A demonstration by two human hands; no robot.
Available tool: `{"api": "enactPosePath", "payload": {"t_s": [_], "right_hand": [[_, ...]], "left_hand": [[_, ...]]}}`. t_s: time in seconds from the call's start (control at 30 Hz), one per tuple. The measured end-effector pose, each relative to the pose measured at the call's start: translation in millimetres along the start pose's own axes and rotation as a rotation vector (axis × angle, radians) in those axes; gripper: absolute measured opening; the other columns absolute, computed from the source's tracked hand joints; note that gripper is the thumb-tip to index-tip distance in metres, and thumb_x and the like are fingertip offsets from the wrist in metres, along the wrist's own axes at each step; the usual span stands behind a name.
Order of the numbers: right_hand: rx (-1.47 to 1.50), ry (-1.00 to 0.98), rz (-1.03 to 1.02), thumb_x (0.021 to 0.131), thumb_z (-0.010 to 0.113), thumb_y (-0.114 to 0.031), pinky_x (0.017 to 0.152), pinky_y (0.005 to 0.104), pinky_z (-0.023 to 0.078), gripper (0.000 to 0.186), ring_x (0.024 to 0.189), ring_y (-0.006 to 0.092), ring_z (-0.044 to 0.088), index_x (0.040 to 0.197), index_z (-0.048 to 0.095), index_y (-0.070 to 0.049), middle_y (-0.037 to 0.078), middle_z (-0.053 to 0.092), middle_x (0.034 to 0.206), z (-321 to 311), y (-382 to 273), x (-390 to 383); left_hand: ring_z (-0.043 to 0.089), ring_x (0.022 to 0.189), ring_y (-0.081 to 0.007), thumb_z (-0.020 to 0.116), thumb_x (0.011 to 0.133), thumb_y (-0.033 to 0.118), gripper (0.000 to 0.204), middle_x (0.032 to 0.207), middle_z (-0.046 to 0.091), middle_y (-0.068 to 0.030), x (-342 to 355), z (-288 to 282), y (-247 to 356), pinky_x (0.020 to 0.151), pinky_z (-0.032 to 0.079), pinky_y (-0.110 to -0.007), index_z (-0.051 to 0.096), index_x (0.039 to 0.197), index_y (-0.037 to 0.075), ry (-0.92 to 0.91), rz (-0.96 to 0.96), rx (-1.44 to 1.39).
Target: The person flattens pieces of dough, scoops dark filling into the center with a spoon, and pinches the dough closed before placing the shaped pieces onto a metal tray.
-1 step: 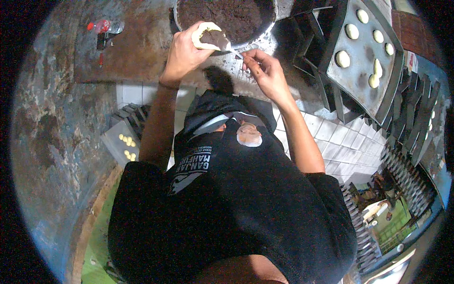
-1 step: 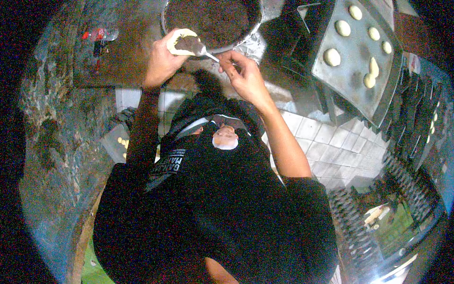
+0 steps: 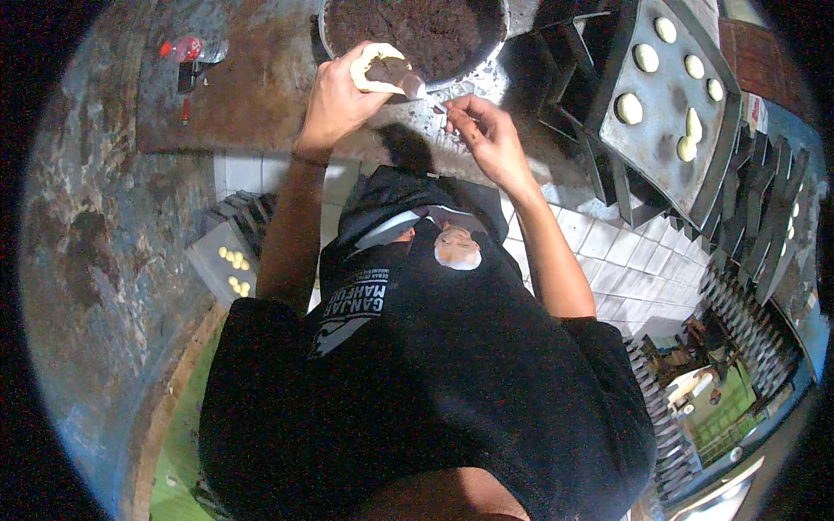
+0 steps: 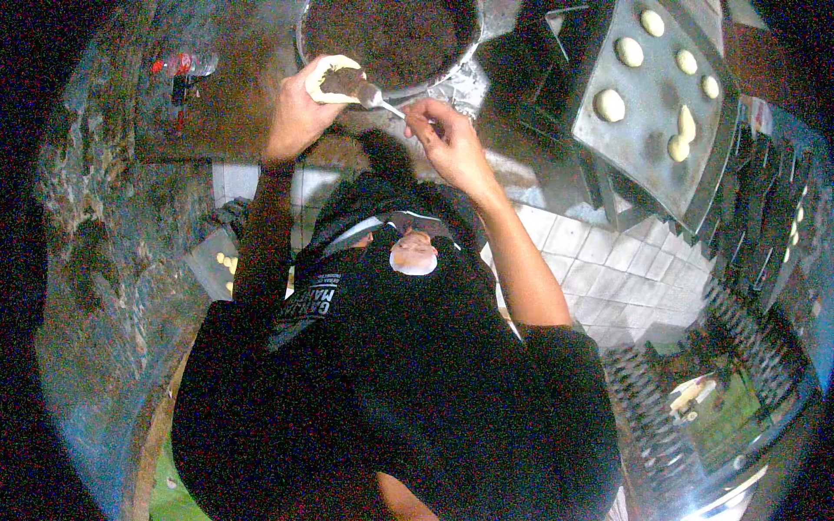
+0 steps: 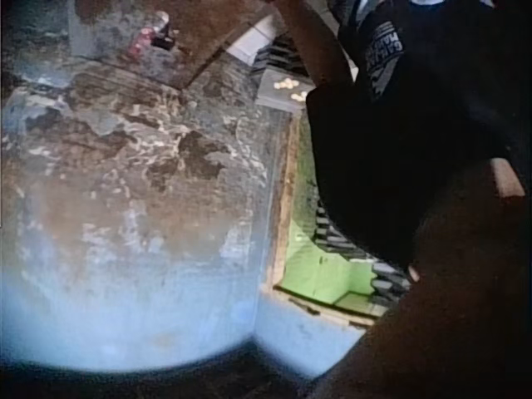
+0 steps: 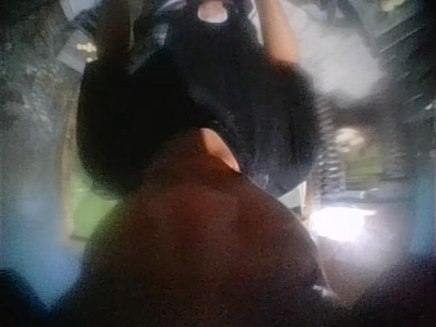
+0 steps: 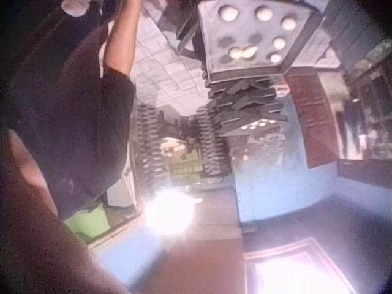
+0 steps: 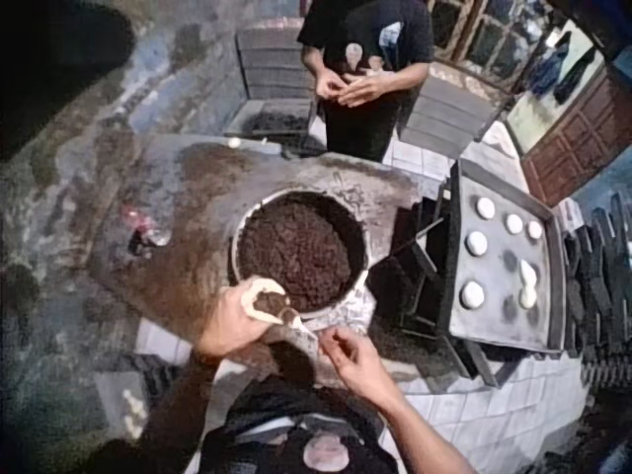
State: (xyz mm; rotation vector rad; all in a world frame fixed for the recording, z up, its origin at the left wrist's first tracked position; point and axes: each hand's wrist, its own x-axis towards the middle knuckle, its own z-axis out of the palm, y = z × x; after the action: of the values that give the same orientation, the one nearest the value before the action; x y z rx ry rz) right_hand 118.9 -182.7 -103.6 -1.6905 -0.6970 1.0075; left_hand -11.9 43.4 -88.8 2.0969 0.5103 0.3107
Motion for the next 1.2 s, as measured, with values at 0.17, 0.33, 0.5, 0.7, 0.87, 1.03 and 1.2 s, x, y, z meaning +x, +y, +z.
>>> {"api": "enactPosePath", "payload": {"t_s": [0.17, 0.33, 0.5, 0.7, 0.87, 1.03, 1.2], "right_hand": [[-0.245, -0.027, 0.234, 0.101, 0.063, -0.030, 0.088, 0.0406, 0.053, 0.031, 0.094, 0.0287, 0.070, 0.110, 0.070, -0.002, 0.016, 0.073, 0.094, -5, 158, -8], [-0.635, 0.088, -0.043, 0.092, 0.075, -0.039, 0.098, 0.0471, 0.053, 0.047, 0.111, 0.0419, 0.066, 0.122, 0.070, -0.003, 0.024, 0.070, 0.117, -19, 120, 5], [-0.331, -0.040, -0.518, 0.074, 0.091, -0.034, 0.103, 0.0399, 0.051, 0.073, 0.116, 0.0284, 0.066, 0.136, 0.065, -0.008, 0.014, 0.067, 0.124, -17, -71, 25], [-0.254, -0.090, -0.468, 0.080, 0.087, -0.023, 0.091, 0.0353, 0.056, 0.041, 0.099, 0.0224, 0.071, 0.114, 0.075, -0.003, 0.011, 0.072, 0.108, -24, -103, 31], [0.001, 0.035, -0.320, 0.084, 0.082, -0.018, 0.089, 0.0344, 0.056, 0.029, 0.096, 0.0206, 0.072, 0.105, 0.077, 0.001, 0.012, 0.076, 0.103, -19, -104, 24], [-0.339, 0.109, -0.544, 0.084, 0.083, -0.024, 0.089, 0.0385, 0.057, 0.059, 0.105, 0.0292, 0.068, 0.135, 0.064, -0.003, 0.018, 0.066, 0.119, -22, -136, 11], [-0.660, -0.059, -0.794, 0.074, 0.087, -0.025, 0.094, 0.0480, 0.053, 0.067, 0.104, 0.0413, 0.063, 0.134, 0.062, -0.006, 0.020, 0.060, 0.121, -16, -156, 17]], "left_hand": [[0.073, 0.098, -0.0150, 0.080, 0.087, 0.010, 0.032, 0.106, 0.077, -0.0083, -9, 0, 1, 0.090, 0.057, -0.031, 0.068, 0.116, 0.000, -0.020, -0.016, -0.091], [0.072, 0.091, -0.0125, 0.075, 0.093, 0.009, 0.026, 0.105, 0.076, -0.0085, -2, -4, 6, 0.082, 0.058, -0.027, 0.068, 0.117, 0.001, -0.300, -0.054, -0.246], [0.070, 0.090, -0.0140, 0.082, 0.085, 0.020, 0.036, 0.098, 0.076, -0.0093, 5, -10, 30, 0.085, 0.055, -0.033, 0.070, 0.113, 0.000, -0.471, 0.006, -0.239], [0.068, 0.096, -0.0129, 0.084, 0.085, 0.023, 0.047, 0.101, 0.073, -0.0050, 11, -22, 48, 0.087, 0.054, -0.031, 0.066, 0.122, 0.001, -0.536, 0.023, -0.397], [0.060, 0.084, -0.0037, 0.078, 0.094, 0.025, 0.042, 0.100, 0.069, 0.0020, -8, -23, 73, 0.067, 0.047, -0.021, 0.060, 0.127, 0.006, -0.352, -0.229, -0.713], [0.048, 0.069, -0.0002, 0.066, 0.099, 0.023, 0.023, 0.091, 0.064, 0.0072, -14, -7, 76, 0.058, 0.035, -0.018, 0.067, 0.115, 0.006, -0.122, -0.300, -0.820], [0.045, 0.065, -0.0025, 0.055, 0.101, 0.027, 0.023, 0.085, 0.059, 0.0055, -20, 5, 75, 0.057, 0.034, -0.019, 0.068, 0.107, 0.010, 0.042, -0.359, -0.682]]}}
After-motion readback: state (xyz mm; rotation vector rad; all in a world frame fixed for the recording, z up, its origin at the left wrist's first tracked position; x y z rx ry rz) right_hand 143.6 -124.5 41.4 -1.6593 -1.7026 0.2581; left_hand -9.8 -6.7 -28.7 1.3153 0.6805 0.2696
